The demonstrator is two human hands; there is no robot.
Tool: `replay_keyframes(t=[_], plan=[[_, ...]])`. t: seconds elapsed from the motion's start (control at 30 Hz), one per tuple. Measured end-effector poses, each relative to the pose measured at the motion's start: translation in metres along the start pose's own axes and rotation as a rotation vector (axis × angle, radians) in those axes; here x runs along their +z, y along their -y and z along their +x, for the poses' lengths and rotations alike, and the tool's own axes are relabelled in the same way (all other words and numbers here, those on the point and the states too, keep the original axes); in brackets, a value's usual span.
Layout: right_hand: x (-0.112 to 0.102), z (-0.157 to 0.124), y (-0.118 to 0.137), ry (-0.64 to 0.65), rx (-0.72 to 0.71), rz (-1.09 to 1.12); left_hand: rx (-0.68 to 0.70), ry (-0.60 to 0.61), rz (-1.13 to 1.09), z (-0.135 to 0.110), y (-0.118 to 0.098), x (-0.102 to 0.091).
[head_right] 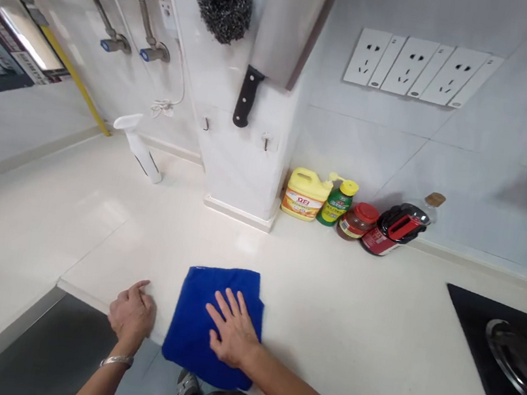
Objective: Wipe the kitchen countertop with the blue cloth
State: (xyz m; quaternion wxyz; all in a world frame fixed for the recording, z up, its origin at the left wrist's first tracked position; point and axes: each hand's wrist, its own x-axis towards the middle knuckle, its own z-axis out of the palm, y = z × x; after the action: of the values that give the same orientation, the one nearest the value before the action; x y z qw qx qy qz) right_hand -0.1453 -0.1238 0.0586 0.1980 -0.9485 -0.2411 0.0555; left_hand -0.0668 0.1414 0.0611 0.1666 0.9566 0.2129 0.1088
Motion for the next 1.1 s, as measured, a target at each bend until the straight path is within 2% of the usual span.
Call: replay_keyframes(t=[0.07, 0.17, 0.27, 0.37, 0.43, 0.5, 0.57, 0.73, 0.83, 0.97, 1.1], plan=[[-0.006, -0.045, -0.028, -0.005, -0.007, -0.06, 0.079, 0.048, 0.012, 0.004, 0.009, -0.002], [-0.019, -0.126, -0.075, -0.055, 0.06, -0.182, 0.231, 0.121, 0.035, 0.011, 0.022, -0.004], [-0.03, -0.209, -0.114, -0.112, 0.149, -0.296, 0.304, 0.142, 0.07, 0.014, 0.028, -0.006], [-0.033, -0.269, -0.133, -0.186, 0.302, -0.386, 0.316, 0.122, 0.109, 0.012, 0.024, -0.006], [-0.032, -0.285, -0.13, -0.247, 0.395, -0.421, 0.365, 0.126, 0.113, 0.007, 0.015, -0.004], [-0.028, -0.28, -0.119, -0.289, 0.438, -0.417, 0.442, 0.153, 0.075, 0.001, 0.002, 0.0], [-0.021, -0.261, -0.103, -0.305, 0.453, -0.382, 0.459, 0.19, 0.024, -0.006, -0.014, 0.008], [-0.01, -0.211, -0.078, -0.304, 0.492, -0.322, 0.287, 0.198, 0.053, -0.02, -0.048, 0.033], [-0.013, -0.199, -0.078, -0.223, 0.396, -0.284, 0.275, 0.171, 0.094, -0.026, -0.056, 0.037], [-0.019, -0.183, -0.076, -0.16, 0.294, -0.242, 0.288, 0.175, 0.115, -0.03, -0.06, 0.031], [-0.019, -0.147, -0.064, -0.15, 0.222, -0.207, 0.278, 0.186, 0.131, -0.03, -0.062, 0.028]])
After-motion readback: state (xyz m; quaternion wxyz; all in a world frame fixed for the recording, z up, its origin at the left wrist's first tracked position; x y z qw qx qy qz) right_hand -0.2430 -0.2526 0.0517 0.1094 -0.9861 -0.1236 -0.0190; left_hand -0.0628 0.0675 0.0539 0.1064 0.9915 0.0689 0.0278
